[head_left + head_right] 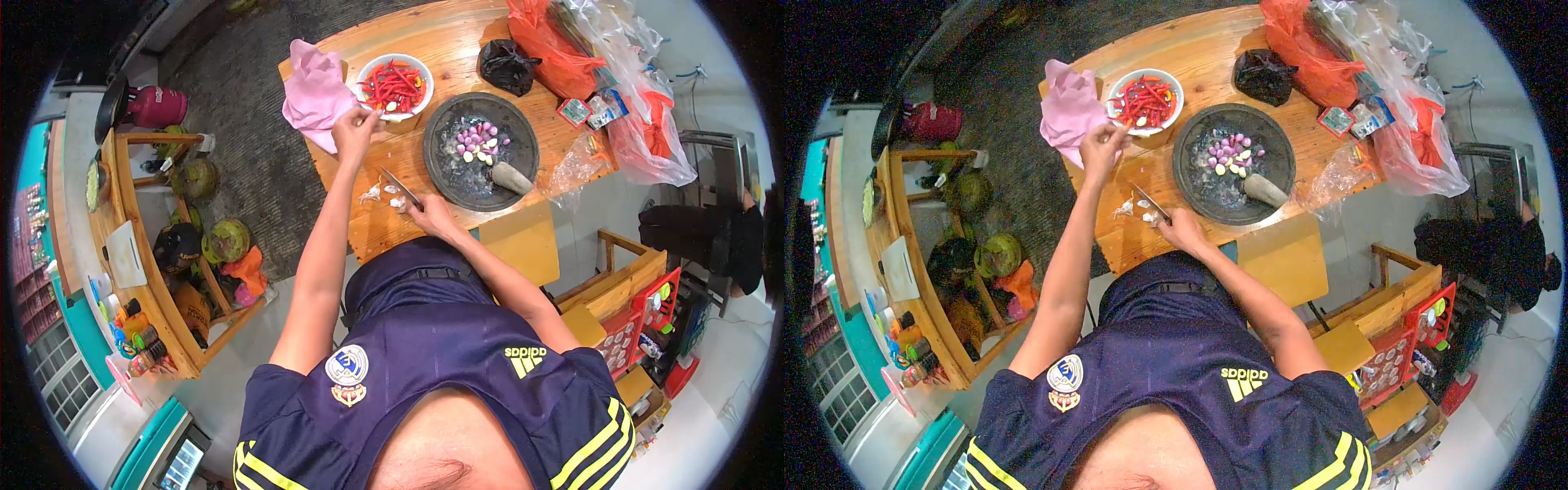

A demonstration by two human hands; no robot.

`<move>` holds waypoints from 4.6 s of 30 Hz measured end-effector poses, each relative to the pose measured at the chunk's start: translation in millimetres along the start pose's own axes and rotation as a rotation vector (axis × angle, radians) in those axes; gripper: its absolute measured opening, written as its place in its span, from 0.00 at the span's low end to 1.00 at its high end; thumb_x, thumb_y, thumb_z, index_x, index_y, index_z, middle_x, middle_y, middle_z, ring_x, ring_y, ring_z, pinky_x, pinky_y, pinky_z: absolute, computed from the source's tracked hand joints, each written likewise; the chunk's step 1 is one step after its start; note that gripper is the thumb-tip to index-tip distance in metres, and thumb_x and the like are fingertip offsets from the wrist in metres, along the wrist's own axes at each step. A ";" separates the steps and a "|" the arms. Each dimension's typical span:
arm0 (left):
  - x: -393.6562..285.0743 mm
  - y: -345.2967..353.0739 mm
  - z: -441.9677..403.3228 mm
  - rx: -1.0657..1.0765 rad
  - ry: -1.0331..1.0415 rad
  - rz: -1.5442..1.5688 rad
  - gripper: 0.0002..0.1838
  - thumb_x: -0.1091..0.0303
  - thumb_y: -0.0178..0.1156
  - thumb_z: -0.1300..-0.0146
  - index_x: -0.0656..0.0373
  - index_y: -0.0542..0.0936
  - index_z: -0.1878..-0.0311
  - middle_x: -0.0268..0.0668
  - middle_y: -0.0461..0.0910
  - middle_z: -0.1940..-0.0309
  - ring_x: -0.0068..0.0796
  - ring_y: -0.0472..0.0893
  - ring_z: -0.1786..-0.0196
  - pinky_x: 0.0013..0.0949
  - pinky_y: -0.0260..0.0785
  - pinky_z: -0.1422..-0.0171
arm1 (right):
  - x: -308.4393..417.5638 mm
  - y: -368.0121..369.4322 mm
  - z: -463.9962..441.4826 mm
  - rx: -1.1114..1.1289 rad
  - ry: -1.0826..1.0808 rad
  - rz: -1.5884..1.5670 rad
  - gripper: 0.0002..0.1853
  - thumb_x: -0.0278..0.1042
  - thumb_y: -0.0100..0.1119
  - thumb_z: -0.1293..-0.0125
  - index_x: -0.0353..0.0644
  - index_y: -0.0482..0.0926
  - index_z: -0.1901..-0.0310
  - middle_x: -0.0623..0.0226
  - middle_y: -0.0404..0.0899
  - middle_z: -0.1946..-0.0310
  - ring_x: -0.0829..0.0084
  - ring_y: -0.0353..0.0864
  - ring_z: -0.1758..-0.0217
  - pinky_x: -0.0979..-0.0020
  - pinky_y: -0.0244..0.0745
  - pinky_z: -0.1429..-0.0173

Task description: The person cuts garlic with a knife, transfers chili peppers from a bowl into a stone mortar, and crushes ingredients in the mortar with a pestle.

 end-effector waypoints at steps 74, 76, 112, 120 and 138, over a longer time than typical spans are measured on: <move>51.0 -23.8 150.1 0.217 -0.650 0.567 0.18 0.78 0.51 0.38 0.69 0.68 0.44 0.42 0.73 0.48 0.34 0.76 0.46 0.31 0.71 0.40 | 27.0 -3.3 -1.1 0.026 -0.038 -0.567 0.10 0.39 0.58 0.37 0.41 0.75 0.63 0.73 0.73 0.79 0.84 0.65 0.84 0.81 0.58 0.83; 49.9 -24.0 149.1 0.219 -0.641 0.571 0.17 0.77 0.51 0.38 0.68 0.67 0.45 0.43 0.74 0.49 0.34 0.77 0.46 0.32 0.71 0.40 | 36.7 -6.8 1.7 0.091 0.006 -0.687 0.14 0.44 0.54 0.34 0.42 0.72 0.56 0.74 0.71 0.79 0.85 0.63 0.85 0.82 0.55 0.83; 52.1 -24.1 145.2 0.072 -0.525 0.724 0.14 0.74 0.59 0.40 0.64 0.72 0.51 0.39 0.76 0.52 0.28 0.76 0.48 0.31 0.68 0.38 | 43.5 -3.9 13.8 0.311 0.080 -0.834 0.20 0.44 0.46 0.29 0.50 0.66 0.39 0.79 0.66 0.81 0.88 0.60 0.81 0.85 0.53 0.81; 45.2 -22.9 146.0 0.077 -0.496 0.647 0.11 0.75 0.60 0.41 0.63 0.74 0.55 0.38 0.79 0.59 0.28 0.79 0.54 0.30 0.72 0.45 | 56.0 -4.4 17.7 0.273 -0.090 -0.746 0.22 0.41 0.46 0.28 0.50 0.64 0.34 0.84 0.57 0.83 0.89 0.52 0.82 0.83 0.48 0.79; 22.3 -21.3 143.6 0.092 -0.332 0.538 0.05 0.75 0.59 0.41 0.59 0.75 0.61 0.37 0.80 0.61 0.26 0.79 0.57 0.32 0.71 0.46 | 60.6 -12.1 13.5 0.218 -0.106 -0.713 0.19 0.39 0.49 0.30 0.46 0.70 0.40 0.79 0.67 0.77 0.86 0.60 0.77 0.80 0.60 0.73</move>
Point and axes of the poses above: each hand's wrist, its own z-axis away from the middle knuckle, its own y-axis out of the palm, x = y × z, the point moved 4 cm from there along -z, towards the middle knuckle
